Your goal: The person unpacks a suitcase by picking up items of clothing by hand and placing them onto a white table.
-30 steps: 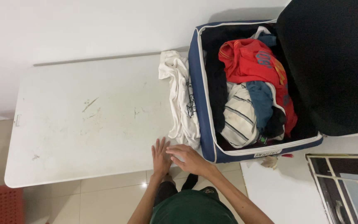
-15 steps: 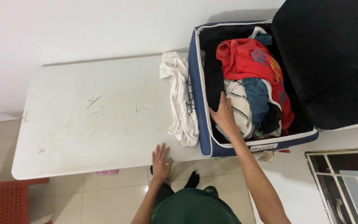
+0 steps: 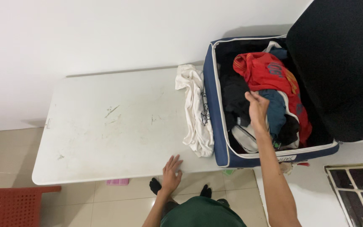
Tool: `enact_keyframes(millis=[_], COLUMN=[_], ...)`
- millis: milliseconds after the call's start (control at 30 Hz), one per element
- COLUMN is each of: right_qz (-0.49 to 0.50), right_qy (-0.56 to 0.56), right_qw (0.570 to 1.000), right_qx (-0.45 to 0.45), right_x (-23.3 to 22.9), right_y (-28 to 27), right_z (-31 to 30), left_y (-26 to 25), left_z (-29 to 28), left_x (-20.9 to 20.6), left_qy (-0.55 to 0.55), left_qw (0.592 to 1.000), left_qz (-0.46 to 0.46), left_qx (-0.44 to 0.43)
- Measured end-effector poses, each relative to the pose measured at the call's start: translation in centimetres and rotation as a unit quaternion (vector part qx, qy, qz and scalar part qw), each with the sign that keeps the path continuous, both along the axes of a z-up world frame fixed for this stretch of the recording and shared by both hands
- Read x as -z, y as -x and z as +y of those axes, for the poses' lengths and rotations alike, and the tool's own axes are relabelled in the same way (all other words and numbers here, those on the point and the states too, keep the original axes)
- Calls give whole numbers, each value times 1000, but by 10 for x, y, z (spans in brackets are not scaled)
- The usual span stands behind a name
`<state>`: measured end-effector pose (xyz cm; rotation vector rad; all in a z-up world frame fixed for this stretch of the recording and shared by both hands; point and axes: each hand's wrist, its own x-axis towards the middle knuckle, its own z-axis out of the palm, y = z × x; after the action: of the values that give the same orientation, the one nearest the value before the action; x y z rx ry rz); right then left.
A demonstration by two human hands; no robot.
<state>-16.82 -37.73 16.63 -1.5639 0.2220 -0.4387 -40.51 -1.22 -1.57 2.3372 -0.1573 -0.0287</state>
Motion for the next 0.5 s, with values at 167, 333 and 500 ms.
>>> enact_keyframes(millis=[167,333,500], right_qz=[-112,-128,-168], right_qy=[-214,-321,-309], right_qw=[970,924,893], right_qx=[-21,-161,-280], right_x=[-103,-227,-270], right_y=[-22,-6,15], right_z=[5,30,101], left_y=[-9,-33,-76], left_z=[17,31,17], left_x=[28,16,-95], left_qy=[82,187,295], left_qw=[994,973,946], left_qz=[-67,103,118], left_qx=[-10,-90,-56])
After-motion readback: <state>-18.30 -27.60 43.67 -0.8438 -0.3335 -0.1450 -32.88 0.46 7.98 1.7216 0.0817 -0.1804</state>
